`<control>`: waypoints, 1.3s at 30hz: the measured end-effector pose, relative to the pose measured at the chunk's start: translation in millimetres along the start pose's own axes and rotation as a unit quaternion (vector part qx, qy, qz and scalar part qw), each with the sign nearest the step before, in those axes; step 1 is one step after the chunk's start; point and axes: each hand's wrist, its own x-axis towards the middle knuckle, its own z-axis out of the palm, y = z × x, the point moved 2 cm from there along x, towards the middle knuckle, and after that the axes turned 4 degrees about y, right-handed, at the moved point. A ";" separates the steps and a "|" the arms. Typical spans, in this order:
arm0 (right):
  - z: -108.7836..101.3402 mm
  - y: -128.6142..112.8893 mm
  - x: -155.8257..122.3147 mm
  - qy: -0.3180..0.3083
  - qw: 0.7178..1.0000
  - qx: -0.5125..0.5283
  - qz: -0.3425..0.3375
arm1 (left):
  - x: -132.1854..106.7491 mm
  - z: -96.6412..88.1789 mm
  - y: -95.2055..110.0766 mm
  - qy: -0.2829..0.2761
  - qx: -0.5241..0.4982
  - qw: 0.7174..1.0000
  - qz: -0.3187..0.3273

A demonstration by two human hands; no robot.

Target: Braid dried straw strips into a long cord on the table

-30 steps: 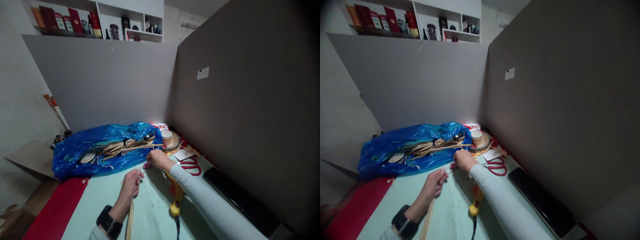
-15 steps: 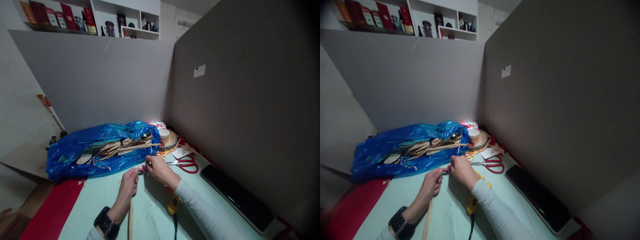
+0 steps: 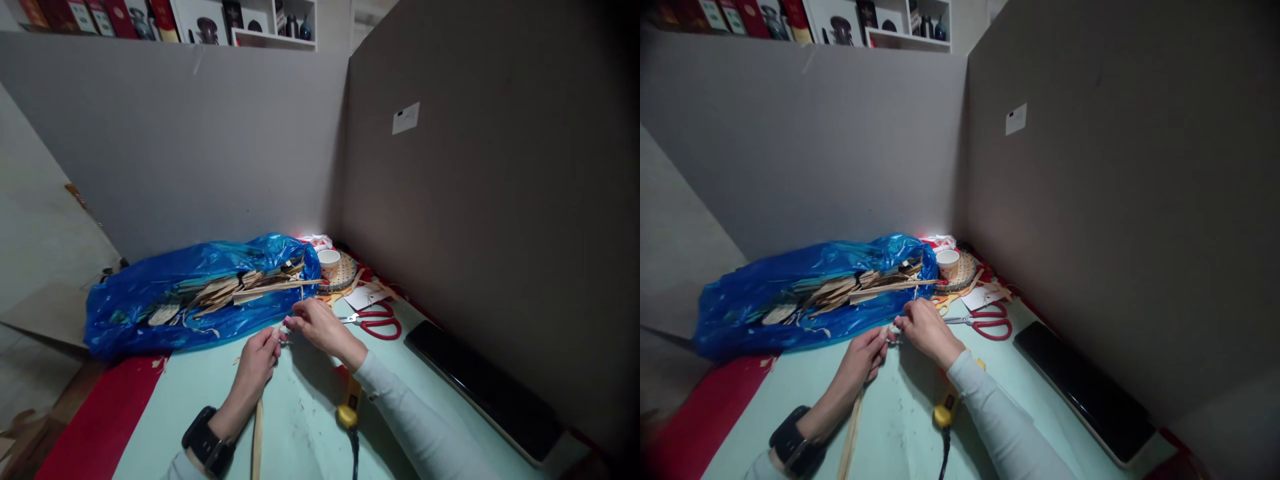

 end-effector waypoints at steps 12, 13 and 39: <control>-2.9 -3.8 2.4 0.014 0.997 0.075 -0.012 | 6.9 -6.3 5.6 -0.028 -0.031 0.999 -0.016; -3.5 -3.8 3.1 0.019 0.996 0.082 -0.007 | 7.1 -5.8 5.0 -0.030 -0.032 0.999 -0.011; -3.5 0.3 7.3 0.031 0.993 0.109 0.028 | 4.7 6.3 10.9 0.023 -0.011 1.000 0.002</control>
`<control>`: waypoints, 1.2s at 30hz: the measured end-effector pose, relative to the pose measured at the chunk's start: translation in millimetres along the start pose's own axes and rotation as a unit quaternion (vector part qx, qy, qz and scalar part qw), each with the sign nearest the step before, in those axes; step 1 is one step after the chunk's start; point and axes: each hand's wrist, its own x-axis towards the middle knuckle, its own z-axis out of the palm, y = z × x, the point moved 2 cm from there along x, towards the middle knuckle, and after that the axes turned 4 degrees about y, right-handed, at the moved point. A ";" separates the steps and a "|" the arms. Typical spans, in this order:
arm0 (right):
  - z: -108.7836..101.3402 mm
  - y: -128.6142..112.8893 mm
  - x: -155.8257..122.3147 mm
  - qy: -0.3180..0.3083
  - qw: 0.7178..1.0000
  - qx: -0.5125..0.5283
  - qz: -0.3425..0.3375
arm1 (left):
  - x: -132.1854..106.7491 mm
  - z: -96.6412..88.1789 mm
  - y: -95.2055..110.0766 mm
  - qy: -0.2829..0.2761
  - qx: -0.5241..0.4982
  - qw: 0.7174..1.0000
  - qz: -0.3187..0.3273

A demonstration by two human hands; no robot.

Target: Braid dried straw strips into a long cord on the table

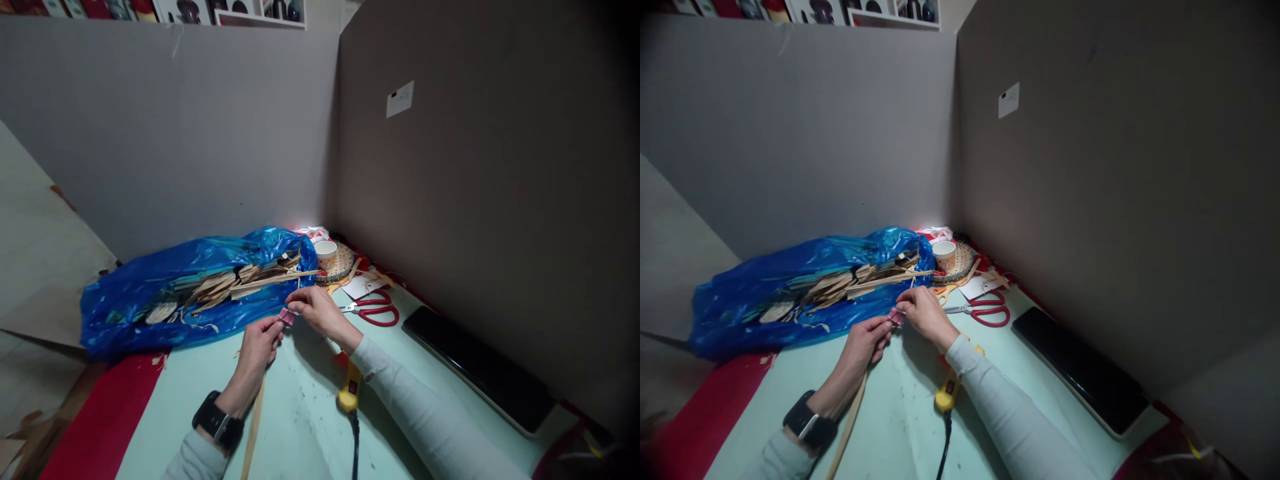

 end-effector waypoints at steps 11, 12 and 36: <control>-2.0 7.9 5.5 -0.107 0.994 -0.013 -0.028 | 2.3 0.3 -1.7 -0.008 0.006 1.000 0.020; -3.3 8.5 5.8 -0.117 0.993 -0.007 -0.027 | 1.7 0.5 -1.2 -0.010 0.005 1.000 0.023; -17.8 6.7 7.7 -0.078 0.995 -0.007 -0.061 | 9.4 -13.0 -4.4 -0.041 0.014 0.999 0.027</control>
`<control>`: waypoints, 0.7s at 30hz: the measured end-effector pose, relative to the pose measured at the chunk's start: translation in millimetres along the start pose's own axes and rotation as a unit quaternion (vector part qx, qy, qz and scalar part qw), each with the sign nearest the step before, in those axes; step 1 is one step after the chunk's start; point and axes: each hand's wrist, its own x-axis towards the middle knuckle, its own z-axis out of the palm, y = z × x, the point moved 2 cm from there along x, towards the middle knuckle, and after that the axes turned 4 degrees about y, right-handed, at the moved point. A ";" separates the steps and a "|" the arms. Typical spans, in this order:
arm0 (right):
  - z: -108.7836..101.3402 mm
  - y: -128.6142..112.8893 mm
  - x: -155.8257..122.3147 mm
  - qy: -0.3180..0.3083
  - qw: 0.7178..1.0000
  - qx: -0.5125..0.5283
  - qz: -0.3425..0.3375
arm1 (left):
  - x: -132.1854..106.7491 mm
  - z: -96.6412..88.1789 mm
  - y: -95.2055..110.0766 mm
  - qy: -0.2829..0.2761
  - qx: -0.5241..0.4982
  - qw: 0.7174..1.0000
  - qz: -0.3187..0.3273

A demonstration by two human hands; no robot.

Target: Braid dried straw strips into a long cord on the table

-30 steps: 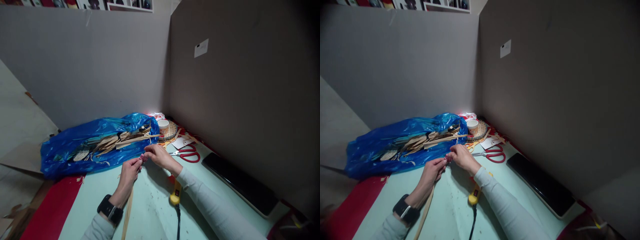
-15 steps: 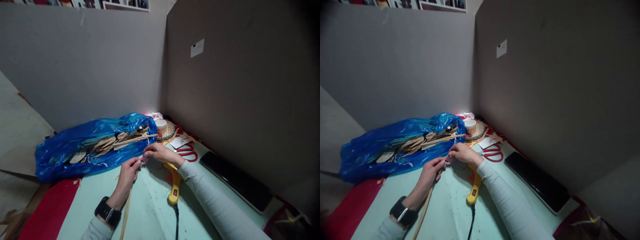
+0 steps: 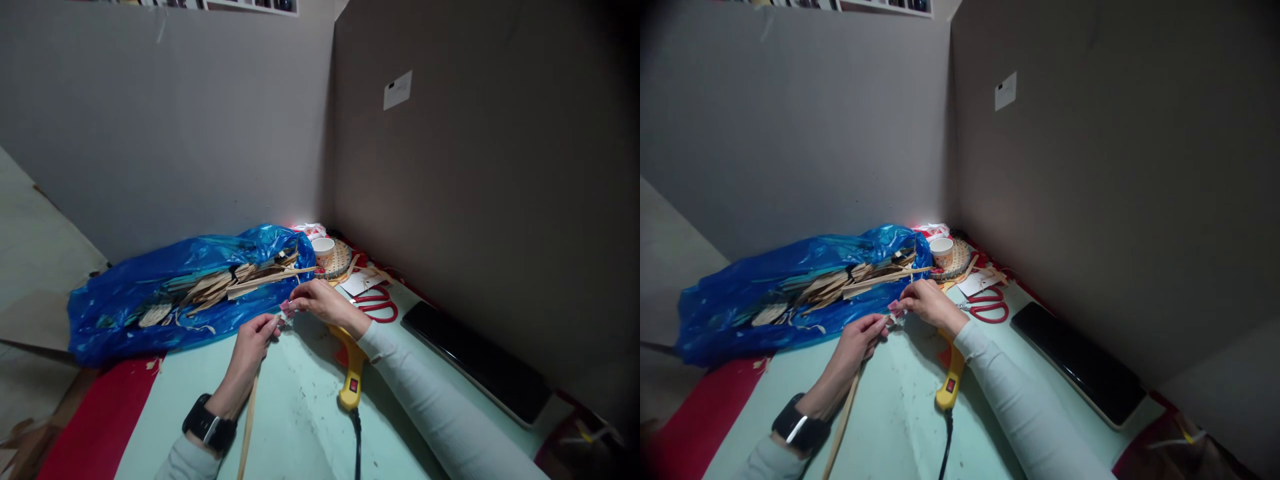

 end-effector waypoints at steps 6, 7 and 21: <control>0.4 -0.5 -1.1 0.035 0.999 -0.021 -0.010 | 3.9 3.3 2.4 -0.032 -0.014 0.999 -0.012; 0.9 -0.4 -1.0 0.036 0.999 -0.024 -0.011 | 4.4 4.1 1.8 -0.036 -0.011 0.999 -0.010; 3.7 2.4 -1.0 0.023 0.999 -0.046 0.000 | 8.8 5.9 0.5 -0.021 0.095 0.993 0.063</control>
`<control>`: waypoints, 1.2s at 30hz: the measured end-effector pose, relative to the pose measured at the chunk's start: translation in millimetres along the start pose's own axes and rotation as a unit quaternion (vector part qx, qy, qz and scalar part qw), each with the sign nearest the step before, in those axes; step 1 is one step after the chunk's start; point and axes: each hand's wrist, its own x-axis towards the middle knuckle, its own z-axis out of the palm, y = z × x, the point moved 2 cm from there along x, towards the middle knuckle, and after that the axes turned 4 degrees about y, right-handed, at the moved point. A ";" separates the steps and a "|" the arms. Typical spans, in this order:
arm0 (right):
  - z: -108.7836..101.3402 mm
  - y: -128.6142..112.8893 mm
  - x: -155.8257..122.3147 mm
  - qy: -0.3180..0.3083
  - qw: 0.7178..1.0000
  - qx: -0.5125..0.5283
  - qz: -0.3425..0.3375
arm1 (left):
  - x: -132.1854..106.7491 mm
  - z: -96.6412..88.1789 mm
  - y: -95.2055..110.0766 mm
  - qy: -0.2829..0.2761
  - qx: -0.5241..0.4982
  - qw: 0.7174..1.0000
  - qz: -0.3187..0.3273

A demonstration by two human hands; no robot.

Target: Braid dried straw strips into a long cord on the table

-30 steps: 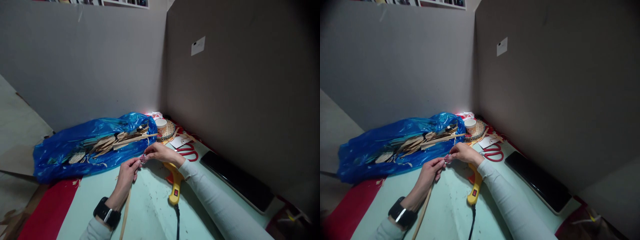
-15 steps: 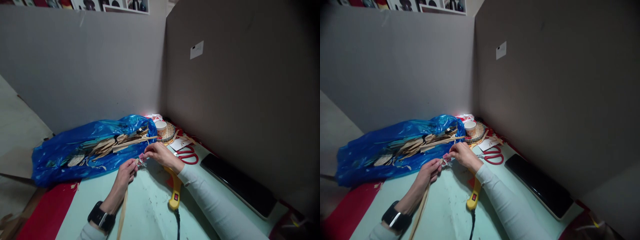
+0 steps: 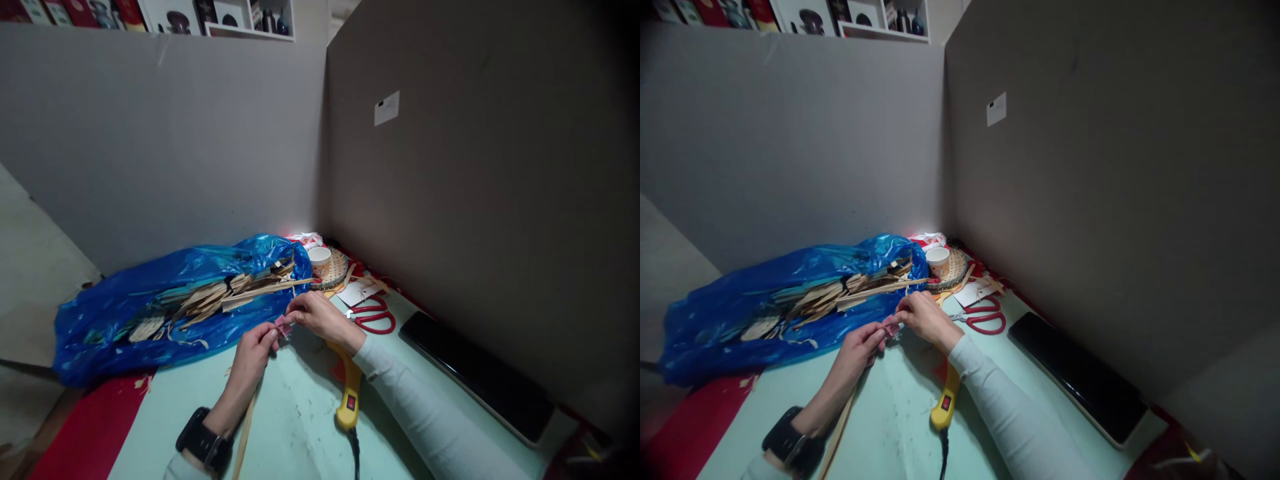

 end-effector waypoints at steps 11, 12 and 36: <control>8.1 3.9 0.9 -0.044 0.999 -0.020 -0.002 | -4.2 3.5 1.4 0.007 0.062 0.998 0.029; 10.3 4.4 1.2 -0.046 0.999 -0.023 -0.002 | -4.3 3.7 1.7 0.007 0.061 0.998 0.025; -8.9 -37.8 -120.8 0.002 0.981 -0.193 0.029 | -46.0 17.9 17.7 -0.080 -0.178 0.962 -0.189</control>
